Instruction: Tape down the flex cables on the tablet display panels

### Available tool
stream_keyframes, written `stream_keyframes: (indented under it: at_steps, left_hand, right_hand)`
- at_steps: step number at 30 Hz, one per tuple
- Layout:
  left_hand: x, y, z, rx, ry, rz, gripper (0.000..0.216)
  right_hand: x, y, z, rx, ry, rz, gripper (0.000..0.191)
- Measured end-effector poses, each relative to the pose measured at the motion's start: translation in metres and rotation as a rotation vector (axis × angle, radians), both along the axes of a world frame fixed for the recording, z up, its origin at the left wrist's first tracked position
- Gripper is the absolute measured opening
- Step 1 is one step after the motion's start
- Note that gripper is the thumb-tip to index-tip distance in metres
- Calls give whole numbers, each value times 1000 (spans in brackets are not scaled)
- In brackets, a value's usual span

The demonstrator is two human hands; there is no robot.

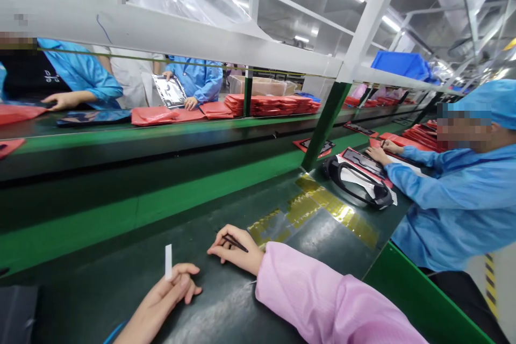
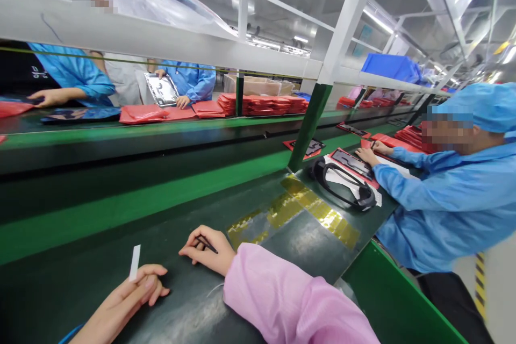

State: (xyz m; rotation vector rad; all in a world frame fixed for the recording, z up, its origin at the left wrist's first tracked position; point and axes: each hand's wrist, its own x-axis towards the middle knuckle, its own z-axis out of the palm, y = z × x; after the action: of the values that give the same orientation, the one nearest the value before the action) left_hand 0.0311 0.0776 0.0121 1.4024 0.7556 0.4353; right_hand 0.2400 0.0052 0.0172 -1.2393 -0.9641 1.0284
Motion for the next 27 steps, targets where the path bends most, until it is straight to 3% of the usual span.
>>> stream_keyframes:
  at_steps: [17, 21, 27]
  left_hand:
    - [-4, -10, 1, -204, -184, -6, 51]
    - [-2, -16, -1, -263, -255, 31, 47]
    - [-2, -18, -11, -269, -263, 54, 51]
  right_hand:
    - [1, -14, -15, -38, -154, 31, 47]
    - [3, -28, -17, 52, -229, 63, 36]
    - [2, -42, -22, 285, -526, 143, 15]
